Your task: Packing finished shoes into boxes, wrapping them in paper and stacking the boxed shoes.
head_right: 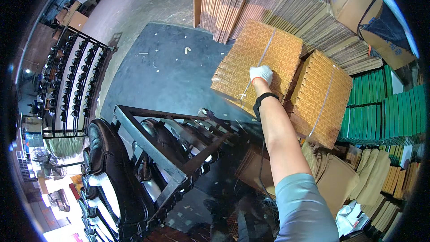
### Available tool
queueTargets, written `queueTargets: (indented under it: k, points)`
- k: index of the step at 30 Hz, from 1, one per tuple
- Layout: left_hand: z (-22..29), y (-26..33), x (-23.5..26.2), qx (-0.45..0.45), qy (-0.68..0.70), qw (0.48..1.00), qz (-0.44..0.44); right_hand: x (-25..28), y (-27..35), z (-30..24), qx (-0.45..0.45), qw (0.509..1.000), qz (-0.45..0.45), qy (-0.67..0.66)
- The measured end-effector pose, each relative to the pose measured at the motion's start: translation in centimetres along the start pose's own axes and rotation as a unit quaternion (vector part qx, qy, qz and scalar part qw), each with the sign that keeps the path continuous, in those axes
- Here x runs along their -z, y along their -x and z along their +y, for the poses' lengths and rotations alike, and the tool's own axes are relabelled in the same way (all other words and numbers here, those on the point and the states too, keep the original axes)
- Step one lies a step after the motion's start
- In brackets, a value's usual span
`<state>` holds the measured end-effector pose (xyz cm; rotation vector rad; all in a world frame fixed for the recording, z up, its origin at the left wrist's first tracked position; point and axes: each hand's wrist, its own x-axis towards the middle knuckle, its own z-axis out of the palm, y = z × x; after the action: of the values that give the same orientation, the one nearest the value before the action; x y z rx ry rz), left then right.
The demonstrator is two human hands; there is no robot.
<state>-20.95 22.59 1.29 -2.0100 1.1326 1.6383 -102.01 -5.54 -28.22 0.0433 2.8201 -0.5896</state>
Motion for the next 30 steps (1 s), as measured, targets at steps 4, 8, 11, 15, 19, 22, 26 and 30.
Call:
queueTargets:
  k: [4, 8, 11, 15, 19, 22, 26, 30]
  points:
    - [-0.8, -0.5, 0.9, -0.024, 0.028, 0.999, 0.028, 2.2, 0.4, -2.4, 0.023, 0.997, -0.069, 0.037]
    - [-1.3, -2.1, 1.1, -0.030, 0.030, 0.999, 0.030, 1.7, -7.6, -2.2, 0.045, 0.985, -0.063, 0.154]
    - [-3.5, -1.4, 1.3, -0.018, 0.004, 0.999, 0.049, -1.1, -6.1, -3.5, 0.059, 0.981, -0.050, 0.178]
    - [-2.4, 1.4, 0.9, 0.011, -0.018, 0.999, 0.045, -5.7, -2.1, -3.2, 0.024, 0.998, 0.011, 0.056]
    - [-3.5, -2.7, -1.7, -0.094, 0.021, 0.995, -0.034, -1.8, -14.1, 0.1, -0.069, 0.975, 0.128, -0.167]
    - [-4.1, -0.7, -0.2, -0.101, -0.080, 0.991, 0.031, -2.3, -5.1, -4.6, -0.233, 0.704, -0.237, -0.628]
    - [4.3, -4.7, -1.4, -0.216, -0.192, 0.955, -0.073, 10.6, -5.5, -4.5, -0.148, 0.728, -0.209, -0.636]
    - [17.0, -7.2, -6.4, -0.383, -0.180, 0.894, -0.149, 22.8, 3.5, -6.1, -0.030, 0.730, -0.137, -0.669]
